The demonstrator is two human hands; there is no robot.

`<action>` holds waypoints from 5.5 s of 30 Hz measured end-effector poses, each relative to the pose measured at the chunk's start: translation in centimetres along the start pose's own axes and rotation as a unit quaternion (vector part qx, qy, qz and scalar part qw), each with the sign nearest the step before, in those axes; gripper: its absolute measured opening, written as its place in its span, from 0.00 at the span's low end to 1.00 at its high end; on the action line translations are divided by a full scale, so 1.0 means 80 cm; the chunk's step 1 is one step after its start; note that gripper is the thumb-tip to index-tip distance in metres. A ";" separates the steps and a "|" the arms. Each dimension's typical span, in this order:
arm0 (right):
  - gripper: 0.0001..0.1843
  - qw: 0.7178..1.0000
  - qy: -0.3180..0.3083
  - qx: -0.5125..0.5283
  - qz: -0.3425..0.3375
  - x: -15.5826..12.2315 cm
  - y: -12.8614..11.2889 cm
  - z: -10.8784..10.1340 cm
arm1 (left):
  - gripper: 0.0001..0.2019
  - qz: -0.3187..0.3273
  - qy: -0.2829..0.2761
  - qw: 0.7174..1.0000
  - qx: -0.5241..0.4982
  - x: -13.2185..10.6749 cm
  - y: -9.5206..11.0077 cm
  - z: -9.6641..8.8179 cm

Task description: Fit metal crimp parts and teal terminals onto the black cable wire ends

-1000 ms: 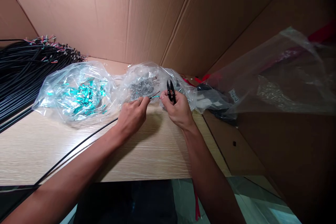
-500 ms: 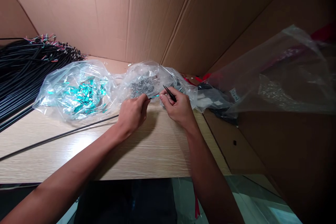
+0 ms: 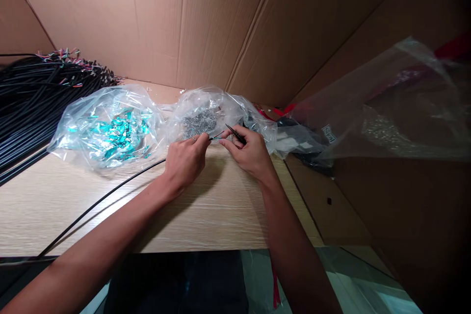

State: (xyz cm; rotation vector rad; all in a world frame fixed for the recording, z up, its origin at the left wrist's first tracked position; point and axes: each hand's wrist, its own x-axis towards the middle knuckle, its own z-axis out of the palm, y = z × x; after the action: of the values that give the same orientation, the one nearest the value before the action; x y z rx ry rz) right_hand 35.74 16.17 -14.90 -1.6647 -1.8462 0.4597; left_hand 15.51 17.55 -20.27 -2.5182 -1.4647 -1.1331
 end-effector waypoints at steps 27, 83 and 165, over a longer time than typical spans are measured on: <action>0.32 0.999 -0.009 0.031 0.008 0.000 -0.002 0.004 | 0.12 0.012 -0.050 0.998 0.036 0.001 0.000 -0.003; 0.38 0.987 0.092 0.133 -0.019 0.005 0.000 0.038 | 0.12 -0.129 -0.020 0.904 -0.407 0.005 0.012 -0.009; 0.34 0.979 0.112 0.157 0.063 0.012 -0.060 0.060 | 0.12 -0.106 0.032 0.989 -0.096 -0.003 0.018 -0.003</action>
State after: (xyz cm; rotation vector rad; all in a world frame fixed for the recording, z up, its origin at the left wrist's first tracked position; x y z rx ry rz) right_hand 28.93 17.01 -15.39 -1.5515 -1.4291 0.5592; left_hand 16.39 16.46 -19.76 -2.4618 -1.7178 -1.4372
